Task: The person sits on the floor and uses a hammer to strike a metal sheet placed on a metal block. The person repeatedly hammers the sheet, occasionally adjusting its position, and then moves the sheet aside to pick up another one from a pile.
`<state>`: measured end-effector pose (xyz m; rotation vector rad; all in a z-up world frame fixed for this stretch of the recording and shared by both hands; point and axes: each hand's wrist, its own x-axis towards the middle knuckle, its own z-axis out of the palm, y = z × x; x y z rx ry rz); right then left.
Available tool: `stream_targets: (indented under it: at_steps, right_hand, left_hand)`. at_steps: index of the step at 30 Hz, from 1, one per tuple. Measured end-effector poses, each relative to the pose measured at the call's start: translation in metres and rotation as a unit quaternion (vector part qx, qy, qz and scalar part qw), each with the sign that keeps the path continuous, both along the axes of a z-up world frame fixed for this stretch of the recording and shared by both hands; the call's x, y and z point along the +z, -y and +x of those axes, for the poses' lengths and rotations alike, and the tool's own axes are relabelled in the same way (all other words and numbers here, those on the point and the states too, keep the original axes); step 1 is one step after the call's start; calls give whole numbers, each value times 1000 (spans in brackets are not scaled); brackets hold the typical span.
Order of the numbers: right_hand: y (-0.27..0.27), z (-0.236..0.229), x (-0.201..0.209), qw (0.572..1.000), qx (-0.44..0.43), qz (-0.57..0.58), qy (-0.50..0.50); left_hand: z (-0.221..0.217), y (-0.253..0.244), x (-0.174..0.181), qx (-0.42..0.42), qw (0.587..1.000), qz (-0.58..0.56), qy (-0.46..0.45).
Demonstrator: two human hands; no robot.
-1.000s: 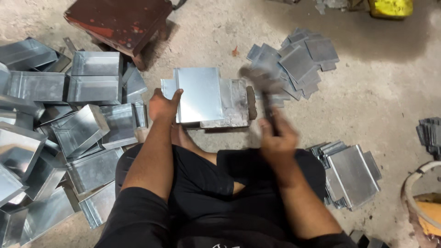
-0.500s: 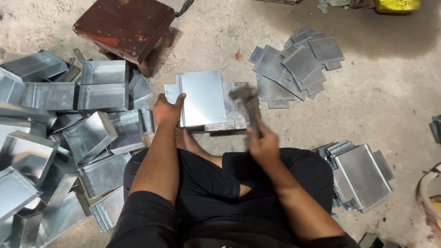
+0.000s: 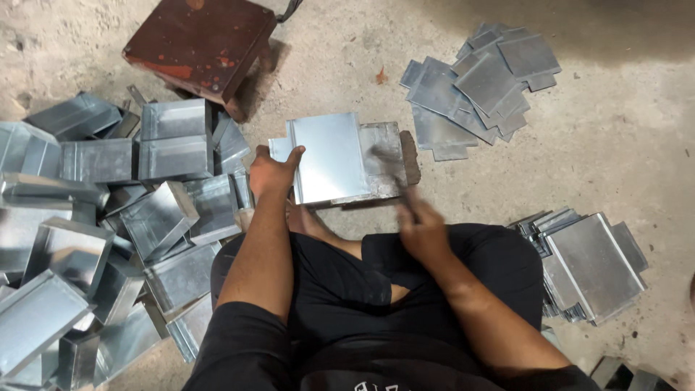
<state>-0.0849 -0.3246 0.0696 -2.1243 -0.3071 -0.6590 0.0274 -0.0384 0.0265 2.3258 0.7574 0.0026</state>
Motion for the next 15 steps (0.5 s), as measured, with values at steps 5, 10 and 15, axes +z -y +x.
stream_targets:
  at_steps: [5, 10, 15]
  right_hand:
    - [16, 2, 42, 989, -11, 75, -127]
    - [47, -14, 108, 977, -1, 186, 100]
    - [36, -2, 35, 950, 94, 250, 164]
  left_hand:
    - [-1, 0, 1, -13, 1000, 3, -22]
    - [0, -3, 4, -22, 1000, 9, -14]
    - [-2, -1, 0, -14, 999, -39, -11]
